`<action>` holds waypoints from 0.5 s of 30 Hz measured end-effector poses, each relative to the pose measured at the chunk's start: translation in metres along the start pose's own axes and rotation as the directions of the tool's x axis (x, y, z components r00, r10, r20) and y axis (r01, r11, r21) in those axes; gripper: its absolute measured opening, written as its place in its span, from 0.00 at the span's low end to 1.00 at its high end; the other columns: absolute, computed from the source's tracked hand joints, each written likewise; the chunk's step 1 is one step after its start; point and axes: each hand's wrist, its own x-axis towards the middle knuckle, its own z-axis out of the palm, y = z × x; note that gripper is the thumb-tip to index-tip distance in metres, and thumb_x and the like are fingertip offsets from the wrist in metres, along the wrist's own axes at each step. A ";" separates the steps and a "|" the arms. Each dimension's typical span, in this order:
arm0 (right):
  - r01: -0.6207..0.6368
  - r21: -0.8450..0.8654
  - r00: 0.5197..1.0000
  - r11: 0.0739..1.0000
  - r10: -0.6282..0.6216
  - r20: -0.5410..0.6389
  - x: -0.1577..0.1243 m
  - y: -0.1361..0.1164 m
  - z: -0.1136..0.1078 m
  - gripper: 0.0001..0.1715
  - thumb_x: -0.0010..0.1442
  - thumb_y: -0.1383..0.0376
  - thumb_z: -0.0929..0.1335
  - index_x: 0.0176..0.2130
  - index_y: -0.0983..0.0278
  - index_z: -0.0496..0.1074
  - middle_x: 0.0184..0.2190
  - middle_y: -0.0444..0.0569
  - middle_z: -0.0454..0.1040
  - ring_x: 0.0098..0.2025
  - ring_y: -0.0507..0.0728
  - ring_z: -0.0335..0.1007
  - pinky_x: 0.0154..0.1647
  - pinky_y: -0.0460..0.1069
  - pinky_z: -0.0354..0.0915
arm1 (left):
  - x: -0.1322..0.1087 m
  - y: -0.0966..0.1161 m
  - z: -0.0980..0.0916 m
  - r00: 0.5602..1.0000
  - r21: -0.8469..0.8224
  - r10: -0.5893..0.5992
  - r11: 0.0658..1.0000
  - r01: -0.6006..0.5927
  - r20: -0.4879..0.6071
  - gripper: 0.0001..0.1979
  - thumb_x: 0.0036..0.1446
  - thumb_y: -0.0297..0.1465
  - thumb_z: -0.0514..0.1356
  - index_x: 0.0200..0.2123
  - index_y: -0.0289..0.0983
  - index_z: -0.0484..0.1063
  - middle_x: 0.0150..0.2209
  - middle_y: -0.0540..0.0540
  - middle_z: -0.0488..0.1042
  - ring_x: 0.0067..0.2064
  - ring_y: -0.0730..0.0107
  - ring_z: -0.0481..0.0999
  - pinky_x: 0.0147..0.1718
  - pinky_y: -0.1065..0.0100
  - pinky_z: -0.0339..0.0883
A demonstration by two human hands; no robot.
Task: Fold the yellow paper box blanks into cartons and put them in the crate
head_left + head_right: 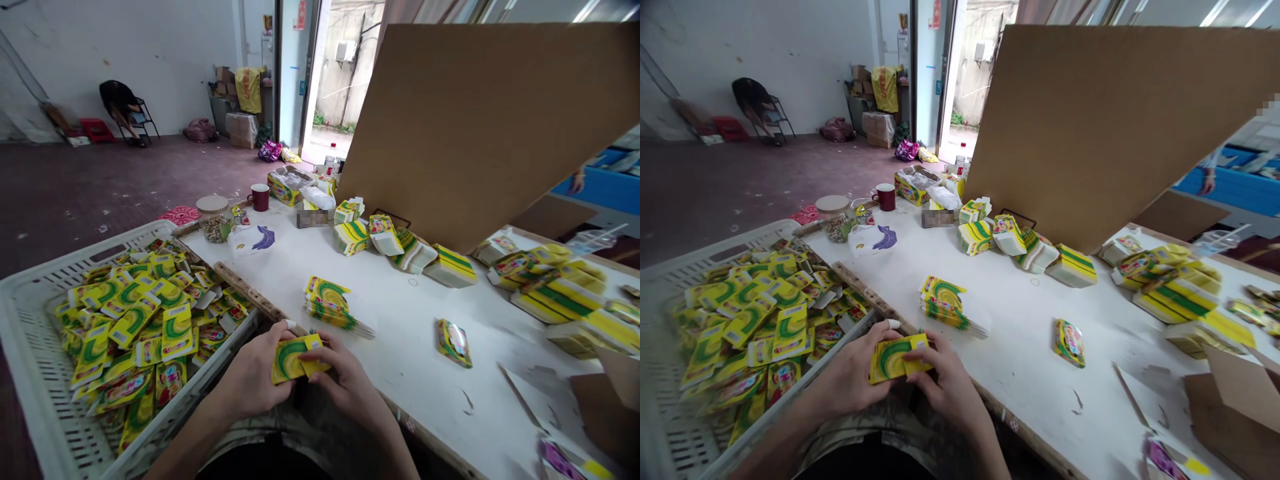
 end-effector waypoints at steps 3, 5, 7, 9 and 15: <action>-0.032 0.106 0.988 0.994 0.047 -0.145 0.005 0.000 0.009 0.29 0.54 0.66 0.72 0.55 0.58 0.66 0.53 0.53 0.69 0.53 0.62 0.68 0.54 0.57 0.65 | 0.002 0.003 0.003 0.996 -0.013 -0.017 1.000 0.016 -0.088 0.33 0.45 0.29 0.64 0.55 0.41 0.58 0.49 0.41 0.73 0.51 0.51 0.73 0.51 0.55 0.66; -0.024 0.117 0.978 0.993 0.047 -0.205 0.011 0.006 0.010 0.38 0.54 0.64 0.72 0.61 0.59 0.58 0.55 0.55 0.69 0.50 0.60 0.70 0.50 0.55 0.68 | 0.004 0.001 0.003 0.983 -0.156 -0.070 0.987 0.044 -0.168 0.31 0.46 0.30 0.65 0.54 0.41 0.59 0.49 0.42 0.73 0.51 0.52 0.73 0.51 0.55 0.66; -0.057 -0.057 0.947 0.997 0.036 -0.319 0.019 0.015 0.001 0.33 0.56 0.62 0.71 0.59 0.60 0.62 0.53 0.54 0.70 0.48 0.60 0.70 0.48 0.55 0.69 | 0.006 -0.006 -0.001 0.913 -0.395 -0.198 0.917 0.044 -0.357 0.32 0.49 0.33 0.65 0.55 0.42 0.56 0.52 0.41 0.70 0.53 0.55 0.72 0.51 0.58 0.67; -0.167 -0.270 0.876 0.948 0.017 -0.482 0.029 0.028 -0.014 0.23 0.59 0.60 0.67 0.54 0.61 0.68 0.49 0.56 0.70 0.49 0.62 0.67 0.50 0.58 0.66 | 0.009 -0.016 -0.007 0.724 -0.547 -0.381 0.837 0.006 -0.575 0.34 0.51 0.36 0.65 0.56 0.42 0.52 0.58 0.40 0.62 0.59 0.57 0.65 0.55 0.59 0.64; -0.287 -0.413 0.824 0.864 0.003 -0.566 0.055 0.059 -0.043 0.09 0.53 0.64 0.67 0.36 0.62 0.75 0.36 0.56 0.72 0.42 0.66 0.66 0.47 0.62 0.62 | 0.010 -0.035 -0.005 0.561 -0.478 -0.454 0.871 0.115 -0.692 0.39 0.50 0.39 0.67 0.59 0.39 0.49 0.65 0.37 0.50 0.69 0.51 0.44 0.66 0.53 0.44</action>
